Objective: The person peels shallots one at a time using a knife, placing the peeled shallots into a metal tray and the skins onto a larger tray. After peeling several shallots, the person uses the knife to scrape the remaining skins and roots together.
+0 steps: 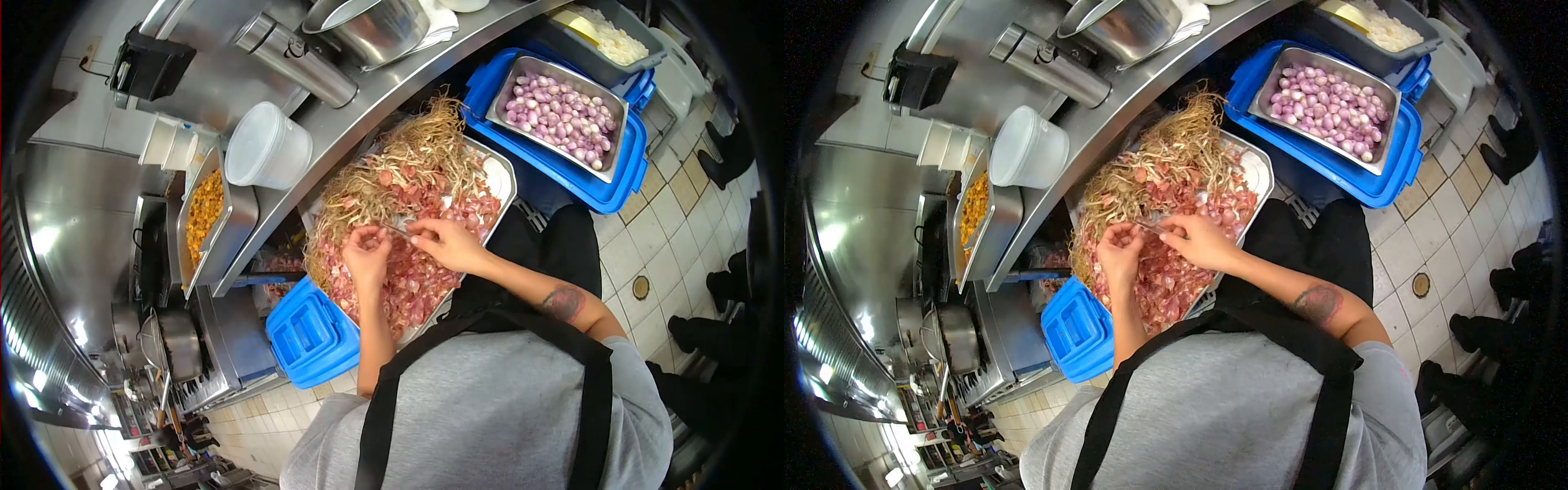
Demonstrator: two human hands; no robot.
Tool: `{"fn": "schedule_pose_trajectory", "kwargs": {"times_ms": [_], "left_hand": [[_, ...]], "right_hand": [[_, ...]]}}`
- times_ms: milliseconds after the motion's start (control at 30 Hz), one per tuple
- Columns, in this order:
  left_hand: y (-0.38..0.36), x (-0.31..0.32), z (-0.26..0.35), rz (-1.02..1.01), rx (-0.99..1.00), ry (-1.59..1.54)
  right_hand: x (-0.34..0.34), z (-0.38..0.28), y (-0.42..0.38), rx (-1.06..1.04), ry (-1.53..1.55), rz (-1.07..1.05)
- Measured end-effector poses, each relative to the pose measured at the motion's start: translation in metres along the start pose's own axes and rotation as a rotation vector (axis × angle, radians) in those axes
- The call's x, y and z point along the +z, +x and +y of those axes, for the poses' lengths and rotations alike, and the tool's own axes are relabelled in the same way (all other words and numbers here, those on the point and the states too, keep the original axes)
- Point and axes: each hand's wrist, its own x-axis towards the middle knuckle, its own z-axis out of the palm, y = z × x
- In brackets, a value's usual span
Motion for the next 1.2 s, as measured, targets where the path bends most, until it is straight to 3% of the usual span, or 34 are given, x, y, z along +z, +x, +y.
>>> {"fn": "schedule_pose_trajectory", "kwargs": {"times_ms": [100,167,433,767,967,1033,1133,1200], "left_hand": [[-0.011,-0.001,0.009,0.011,-0.012,-0.061],[-0.015,-0.001,0.012,0.019,0.006,-0.058],[-0.023,0.008,0.035,0.059,0.102,0.175],[-0.037,0.024,0.045,0.179,0.273,0.361],[-0.036,0.022,0.037,0.111,0.157,0.252],[-0.031,0.015,0.028,0.003,0.056,-0.014],[-0.029,0.011,0.030,-0.074,-0.004,-0.325],[-0.028,0.010,0.037,-0.130,0.020,-0.435]], "right_hand": [[0.010,-0.007,0.013,0.089,0.018,-0.082],[0.021,0.004,0.019,0.032,0.150,-0.084],[0.026,0.000,0.015,0.153,0.571,-0.096],[0.026,-0.002,0.016,0.068,0.376,0.002],[0.020,0.012,0.022,0.000,0.264,-0.001],[0.012,0.003,0.021,0.010,0.286,-0.050],[0.005,0.006,0.023,0.271,0.676,-0.109],[0.000,-0.001,0.021,0.273,0.685,-0.047]]}}
